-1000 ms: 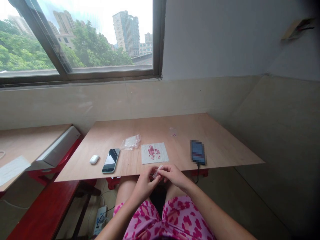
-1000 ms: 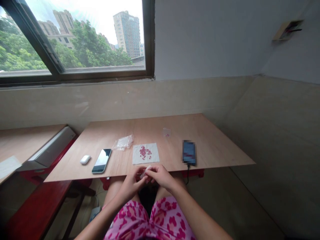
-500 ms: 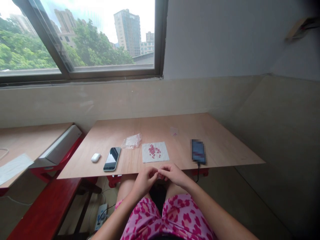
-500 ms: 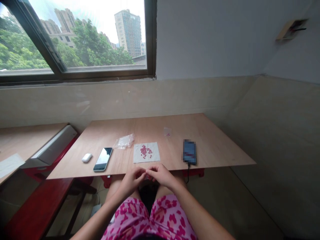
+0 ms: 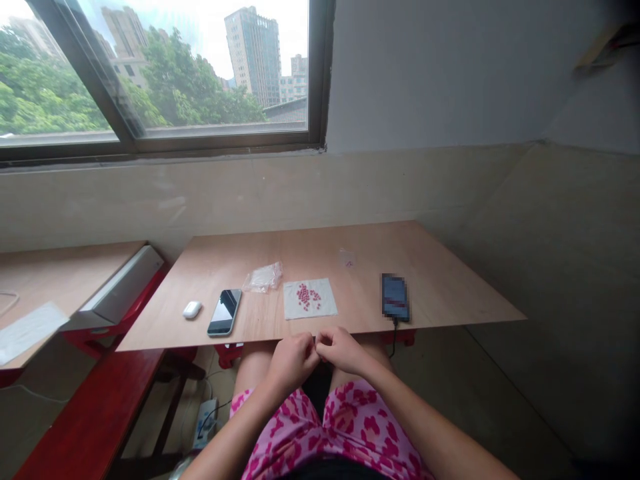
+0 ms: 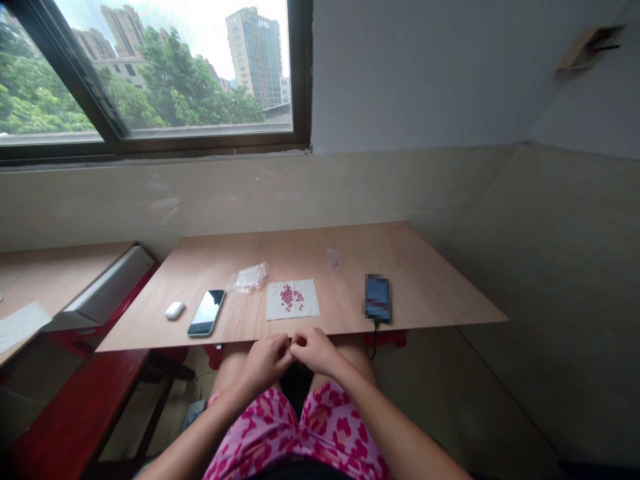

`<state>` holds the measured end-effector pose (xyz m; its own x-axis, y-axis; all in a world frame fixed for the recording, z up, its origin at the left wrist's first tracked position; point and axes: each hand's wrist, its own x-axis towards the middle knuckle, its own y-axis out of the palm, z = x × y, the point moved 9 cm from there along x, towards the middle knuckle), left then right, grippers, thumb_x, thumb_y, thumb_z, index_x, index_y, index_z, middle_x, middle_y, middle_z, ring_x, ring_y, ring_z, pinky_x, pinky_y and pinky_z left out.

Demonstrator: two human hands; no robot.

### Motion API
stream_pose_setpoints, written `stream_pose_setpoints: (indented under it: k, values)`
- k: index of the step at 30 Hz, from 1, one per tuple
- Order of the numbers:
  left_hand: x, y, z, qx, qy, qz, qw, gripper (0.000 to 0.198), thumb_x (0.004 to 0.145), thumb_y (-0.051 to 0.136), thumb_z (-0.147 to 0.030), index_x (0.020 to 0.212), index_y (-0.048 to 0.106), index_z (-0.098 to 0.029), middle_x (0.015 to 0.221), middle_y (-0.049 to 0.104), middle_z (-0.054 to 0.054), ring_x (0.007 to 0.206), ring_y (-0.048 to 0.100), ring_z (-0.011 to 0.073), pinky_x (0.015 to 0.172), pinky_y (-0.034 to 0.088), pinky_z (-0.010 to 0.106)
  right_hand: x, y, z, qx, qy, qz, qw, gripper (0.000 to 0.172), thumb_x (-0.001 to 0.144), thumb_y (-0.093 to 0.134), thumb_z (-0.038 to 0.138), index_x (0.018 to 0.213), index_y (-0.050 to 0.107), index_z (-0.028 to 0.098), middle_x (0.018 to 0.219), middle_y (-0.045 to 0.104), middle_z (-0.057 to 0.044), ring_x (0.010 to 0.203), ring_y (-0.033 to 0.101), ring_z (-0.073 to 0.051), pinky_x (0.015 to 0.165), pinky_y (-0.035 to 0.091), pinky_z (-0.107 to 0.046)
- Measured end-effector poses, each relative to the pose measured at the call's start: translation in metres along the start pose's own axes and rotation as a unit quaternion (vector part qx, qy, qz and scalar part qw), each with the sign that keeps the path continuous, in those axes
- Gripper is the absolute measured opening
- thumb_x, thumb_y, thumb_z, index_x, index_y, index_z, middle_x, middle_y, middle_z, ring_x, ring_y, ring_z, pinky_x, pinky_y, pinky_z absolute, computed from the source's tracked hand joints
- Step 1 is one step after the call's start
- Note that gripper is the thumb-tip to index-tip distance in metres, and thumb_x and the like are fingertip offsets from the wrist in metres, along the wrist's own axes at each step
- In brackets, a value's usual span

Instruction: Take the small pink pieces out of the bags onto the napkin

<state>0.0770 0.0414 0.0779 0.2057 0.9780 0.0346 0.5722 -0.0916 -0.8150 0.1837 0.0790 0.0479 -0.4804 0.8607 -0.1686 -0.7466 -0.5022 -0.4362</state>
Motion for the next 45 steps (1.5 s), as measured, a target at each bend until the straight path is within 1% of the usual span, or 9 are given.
stream_pose_setpoints:
  k: [10, 13, 16, 18, 21, 24, 30, 40, 45]
  values:
    - [0.003, -0.012, 0.019, 0.001, -0.035, -0.041, 0.999, 0.017, 0.088, 0.054, -0.021, 0.071, 0.056, -0.021, 0.069, 0.063, 0.004, 0.066, 0.058, 0.0199, 0.061, 0.032, 0.028, 0.001, -0.012, -0.007, -0.042, 0.002, -0.047, 0.998, 0.017, 0.071, 0.062, 0.018, 0.057, 0.052, 0.018, 0.054, 0.057, 0.003, 0.054, 0.048, -0.011, 0.051, 0.029, -0.023]
    - [0.003, -0.023, 0.009, -0.067, 0.036, -0.048, 0.996, 0.014, 0.091, 0.057, -0.027, 0.097, 0.067, -0.019, 0.095, 0.070, 0.009, 0.089, 0.065, 0.0248, 0.079, 0.046, 0.034, 0.002, -0.012, -0.011, 0.018, 0.012, -0.025, 0.999, 0.014, 0.073, 0.057, 0.020, 0.059, 0.055, 0.018, 0.056, 0.060, 0.001, 0.054, 0.053, -0.013, 0.052, 0.035, -0.023]
    - [0.000, -0.028, -0.009, -0.139, 0.108, -0.019, 0.984, 0.064, 0.085, 0.071, -0.038, 0.143, 0.050, -0.023, 0.141, 0.058, 0.015, 0.129, 0.053, 0.0320, 0.108, 0.041, 0.046, 0.002, -0.002, -0.014, 0.128, 0.040, 0.056, 0.989, 0.014, 0.073, 0.052, 0.021, 0.064, 0.062, 0.017, 0.062, 0.066, -0.002, 0.057, 0.061, -0.015, 0.053, 0.044, -0.023]
    - [-0.003, -0.024, -0.020, -0.178, 0.131, 0.025, 0.975, 0.082, 0.079, 0.079, -0.039, 0.151, 0.042, -0.026, 0.151, 0.050, 0.013, 0.139, 0.045, 0.0336, 0.116, 0.036, 0.050, 0.001, 0.001, -0.009, 0.192, 0.038, 0.092, 0.976, 0.013, 0.073, 0.053, 0.022, 0.069, 0.064, 0.016, 0.066, 0.069, -0.003, 0.060, 0.064, -0.014, 0.054, 0.047, -0.022]
    - [-0.003, -0.021, -0.024, -0.227, 0.118, 0.046, 0.966, 0.070, 0.081, 0.078, -0.035, 0.145, 0.050, -0.027, 0.147, 0.055, 0.012, 0.136, 0.050, 0.0317, 0.116, 0.038, 0.048, 0.000, -0.003, -0.001, 0.256, 0.017, 0.089, 0.962, 0.010, 0.072, 0.061, 0.024, 0.068, 0.054, 0.018, 0.064, 0.066, 0.000, 0.058, 0.063, -0.013, 0.051, 0.046, -0.020]
    - [0.000, -0.020, -0.018, -0.269, 0.079, 0.036, 0.959, 0.052, 0.086, 0.073, -0.036, 0.134, 0.057, -0.025, 0.134, 0.063, 0.011, 0.124, 0.058, 0.0285, 0.107, 0.046, 0.044, -0.001, -0.006, 0.001, 0.287, 0.020, 0.080, 0.954, 0.031, 0.071, 0.071, 0.029, 0.070, 0.041, 0.022, 0.062, 0.063, 0.003, 0.054, 0.061, -0.012, 0.048, 0.044, -0.020]
    - [0.005, -0.014, -0.002, -0.309, 0.020, 0.024, 0.950, 0.047, 0.086, 0.073, -0.039, 0.127, 0.059, -0.021, 0.112, 0.069, 0.008, 0.103, 0.065, 0.0239, 0.091, 0.051, 0.037, 0.003, -0.010, -0.004, 0.260, 0.016, 0.048, 0.964, 0.044, 0.072, 0.079, 0.043, 0.077, 0.040, 0.023, 0.058, 0.061, 0.005, 0.051, 0.060, -0.012, 0.048, 0.043, -0.021]
    - [0.013, -0.006, 0.008, -0.421, -0.010, 0.042, 0.906, 0.039, 0.095, 0.061, -0.046, 0.122, 0.064, -0.018, 0.120, 0.068, 0.010, 0.112, 0.061, 0.0251, 0.098, 0.047, 0.037, 0.000, -0.027, 0.017, 0.181, -0.058, 0.037, 0.981, 0.034, 0.088, 0.063, 0.044, 0.104, 0.074, 0.017, 0.063, 0.060, 0.002, 0.055, 0.054, -0.012, 0.053, 0.045, -0.024]
    - [0.011, -0.002, 0.010, -0.429, -0.042, 0.078, 0.899, 0.042, 0.093, 0.063, -0.051, 0.118, 0.066, -0.018, 0.108, 0.068, 0.006, 0.093, 0.061, 0.0196, 0.079, 0.048, 0.028, -0.006, -0.022, 0.025, 0.109, -0.087, 0.069, 0.988, 0.028, 0.090, 0.065, 0.041, 0.100, 0.079, 0.019, 0.076, 0.066, -0.003, 0.064, 0.057, -0.014, 0.058, 0.048, -0.025]
